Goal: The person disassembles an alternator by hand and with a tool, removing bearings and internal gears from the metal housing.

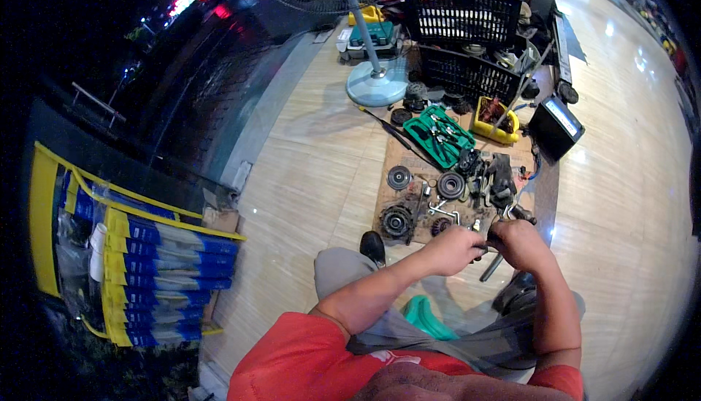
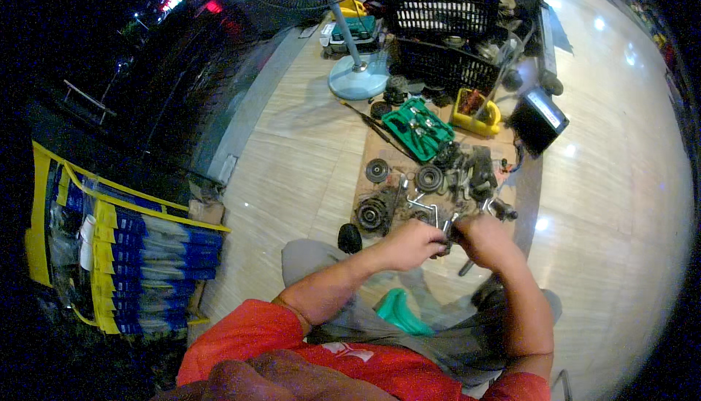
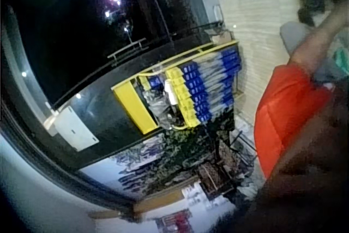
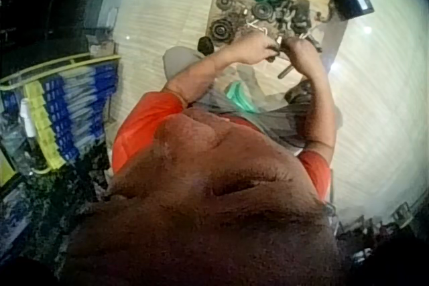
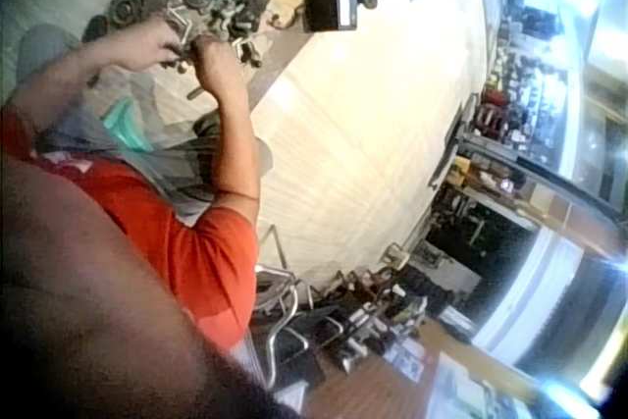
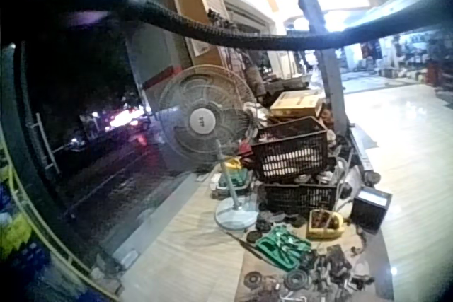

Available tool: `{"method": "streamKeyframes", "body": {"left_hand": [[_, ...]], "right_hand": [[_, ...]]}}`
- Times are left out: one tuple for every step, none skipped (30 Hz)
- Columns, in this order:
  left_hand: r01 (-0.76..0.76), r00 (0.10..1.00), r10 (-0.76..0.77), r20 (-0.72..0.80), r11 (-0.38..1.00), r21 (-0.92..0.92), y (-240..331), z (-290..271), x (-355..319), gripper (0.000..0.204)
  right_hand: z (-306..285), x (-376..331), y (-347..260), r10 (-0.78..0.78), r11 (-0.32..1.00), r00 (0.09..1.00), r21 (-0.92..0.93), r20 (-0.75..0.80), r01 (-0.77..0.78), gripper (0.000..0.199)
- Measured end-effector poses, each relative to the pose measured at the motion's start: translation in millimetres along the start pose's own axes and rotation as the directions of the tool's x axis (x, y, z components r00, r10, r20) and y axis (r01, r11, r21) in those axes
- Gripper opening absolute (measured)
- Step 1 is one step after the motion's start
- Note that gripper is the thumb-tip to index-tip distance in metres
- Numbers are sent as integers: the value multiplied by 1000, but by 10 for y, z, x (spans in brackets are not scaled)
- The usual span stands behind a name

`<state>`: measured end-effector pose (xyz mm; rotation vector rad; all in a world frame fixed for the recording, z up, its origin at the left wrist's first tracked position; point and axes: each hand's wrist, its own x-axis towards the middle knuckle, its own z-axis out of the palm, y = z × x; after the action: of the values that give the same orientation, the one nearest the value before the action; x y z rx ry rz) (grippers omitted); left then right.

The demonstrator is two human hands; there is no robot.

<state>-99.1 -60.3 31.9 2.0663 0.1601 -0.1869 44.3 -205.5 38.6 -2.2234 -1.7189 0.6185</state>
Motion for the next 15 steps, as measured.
{"method": "streamKeyframes", "body": {"left_hand": [[-8,1000,10,-21,993,118,7,26,15,16],[-4,999,11,-41,988,152,-23,61,23,17],[0,998,12,-62,983,185,-92,105,35,17],[5,996,14,-82,976,218,-150,135,55,18],[26,994,-2,-111,975,222,-194,160,82,18],[48,990,-17,-140,973,225,-228,182,108,18],[70,985,-31,-168,971,228,-250,196,122,18],[72,979,-30,-203,976,205,-240,197,122,18],[74,971,-29,-237,980,182,-223,191,119,19],[74,962,-29,-271,984,160,-208,186,119,19],[74,962,-30,-270,985,156,-202,178,121,19],[74,962,-31,-270,985,153,-198,170,122,19],[75,963,-32,-269,986,150,-197,164,121,19],[70,967,-24,-255,983,173,-210,163,129,18],[64,971,-16,-241,979,195,-229,167,141,18]], "right_hand": [[8,1,8,21,1000,999,-2,-28,-21,15],[15,7,8,40,999,998,-3,-56,-40,16],[16,16,3,50,999,997,6,-65,-50,16],[15,28,-7,62,998,995,14,-74,-61,17],[26,35,-17,75,997,994,23,-82,-73,18],[53,47,-18,89,996,991,34,-104,-86,18],[89,63,-17,103,994,987,46,-126,-98,18],[108,68,-18,118,992,982,58,-150,-111,18],[106,72,-32,127,991,978,70,-167,-116,17],[100,78,-51,135,989,974,82,-183,-122,17],[95,87,-66,143,988,970,93,-199,-126,17],[92,91,-73,145,986,967,111,-211,-124,16],[91,94,-79,148,984,964,128,-223,-121,16],[87,102,-82,150,982,960,145,-235,-118,16],[81,111,-85,157,980,960,159,-233,-122,16]]}}
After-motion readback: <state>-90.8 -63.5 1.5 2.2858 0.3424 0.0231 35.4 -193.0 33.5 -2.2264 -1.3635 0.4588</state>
